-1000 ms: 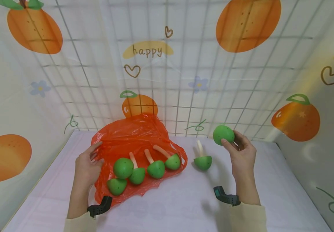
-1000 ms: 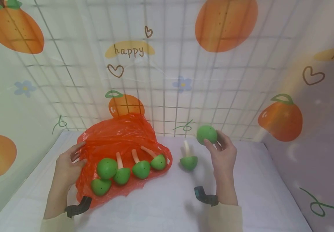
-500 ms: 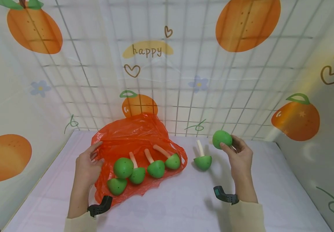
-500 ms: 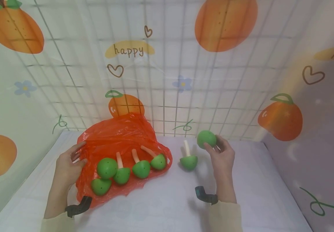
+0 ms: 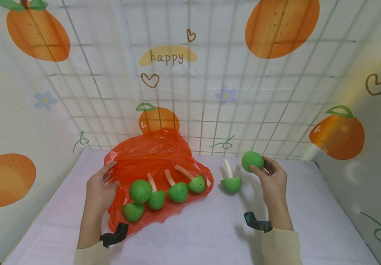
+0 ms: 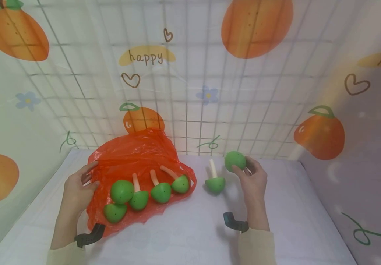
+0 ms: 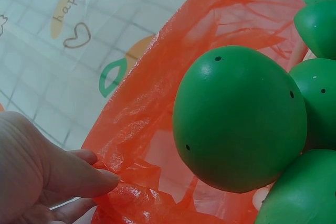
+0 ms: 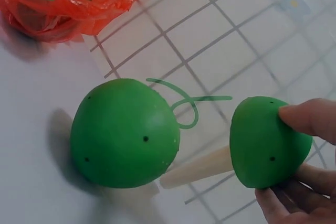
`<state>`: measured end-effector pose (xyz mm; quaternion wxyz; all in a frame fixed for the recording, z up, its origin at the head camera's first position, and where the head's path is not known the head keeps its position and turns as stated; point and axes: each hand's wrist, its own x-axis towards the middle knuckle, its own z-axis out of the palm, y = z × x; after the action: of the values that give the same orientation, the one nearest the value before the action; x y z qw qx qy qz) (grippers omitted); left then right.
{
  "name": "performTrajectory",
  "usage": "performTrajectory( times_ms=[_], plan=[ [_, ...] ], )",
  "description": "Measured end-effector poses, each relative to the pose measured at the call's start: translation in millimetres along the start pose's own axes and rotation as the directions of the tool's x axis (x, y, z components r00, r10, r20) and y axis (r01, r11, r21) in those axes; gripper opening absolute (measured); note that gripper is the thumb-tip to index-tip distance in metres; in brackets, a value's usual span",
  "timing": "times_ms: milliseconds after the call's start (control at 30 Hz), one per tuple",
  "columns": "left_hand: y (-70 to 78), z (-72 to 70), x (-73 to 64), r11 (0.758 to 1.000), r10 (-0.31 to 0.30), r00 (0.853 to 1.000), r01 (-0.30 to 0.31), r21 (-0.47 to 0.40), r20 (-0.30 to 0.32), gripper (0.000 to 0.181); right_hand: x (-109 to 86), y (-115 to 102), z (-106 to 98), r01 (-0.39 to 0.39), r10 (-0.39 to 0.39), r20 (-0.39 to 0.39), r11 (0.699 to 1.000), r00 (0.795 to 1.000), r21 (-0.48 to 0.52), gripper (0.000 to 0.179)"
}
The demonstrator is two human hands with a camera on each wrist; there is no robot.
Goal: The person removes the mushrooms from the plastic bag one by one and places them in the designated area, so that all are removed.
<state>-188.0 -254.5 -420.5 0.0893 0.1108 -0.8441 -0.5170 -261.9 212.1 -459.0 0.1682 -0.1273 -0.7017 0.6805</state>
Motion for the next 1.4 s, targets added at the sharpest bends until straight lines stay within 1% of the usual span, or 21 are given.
performTrajectory(
  times_ms=[200, 300, 467, 600, 667, 800, 900, 1167, 1300, 1400],
  plan=[
    [0.5, -0.9, -1.0, 1.0, -0.002, 1.0, 0.002, 0.002, 0.002, 0.066, 0.3, -1.2, -4.3, -0.048, 0.05, 0.015, 0.996, 0.999, -0.078, 0.065],
    [1.2, -1.6, -1.6, 1.0, -0.008, 1.0, 0.008, -0.004, 0.01, 0.066, 0.7, -2.0, -6.2, -0.058, 0.061, 0.027, 0.993, 0.998, -0.106, 0.066],
    [1.8, -2.3, -2.2, 1.0, -0.004, 1.0, 0.004, -0.006, 0.014, 0.066, 0.6, -3.5, -10.2, -0.055, 0.065, 0.053, 0.984, 0.996, -0.171, 0.066],
    [1.8, -2.6, -2.2, 1.0, 0.008, 1.0, -0.008, 0.0, 0.011, 0.065, -1.3, -6.6, -15.3, -0.044, 0.075, 0.108, 0.963, 0.991, -0.266, 0.072],
    [1.7, -2.6, -2.2, 1.0, 0.012, 1.0, -0.012, 0.002, 0.01, 0.065, -1.8, -7.9, -18.6, -0.036, 0.086, 0.15, 0.95, 0.985, -0.309, 0.076],
    [1.6, -2.3, -2.4, 1.0, 0.009, 1.0, -0.009, 0.004, 0.009, 0.066, -2.5, -9.8, -26.2, -0.005, 0.101, 0.238, 0.928, 0.966, -0.372, 0.081],
    [1.6, -1.9, -2.4, 1.0, 0.0, 1.0, 0.0, 0.003, 0.01, 0.066, -2.2, -10.3, -31.7, 0.018, 0.105, 0.281, 0.914, 0.954, -0.406, 0.083],
    [1.8, -1.6, -1.7, 1.0, -0.017, 1.0, 0.017, 0.001, 0.014, 0.067, 1.1, -7.6, -40.6, 0.041, 0.16, 0.336, 0.854, 0.928, -0.518, 0.082],
    [1.7, -1.8, -1.4, 1.0, -0.019, 1.0, 0.019, -0.004, 0.016, 0.067, 2.2, -5.7, -44.1, 0.049, 0.188, 0.365, 0.832, 0.912, -0.552, 0.083],
    [1.3, -1.7, -1.0, 1.0, -0.018, 1.0, 0.018, -0.009, 0.015, 0.067, 2.7, -3.9, -47.2, 0.063, 0.196, 0.379, 0.817, 0.904, -0.574, 0.082]
  ],
)
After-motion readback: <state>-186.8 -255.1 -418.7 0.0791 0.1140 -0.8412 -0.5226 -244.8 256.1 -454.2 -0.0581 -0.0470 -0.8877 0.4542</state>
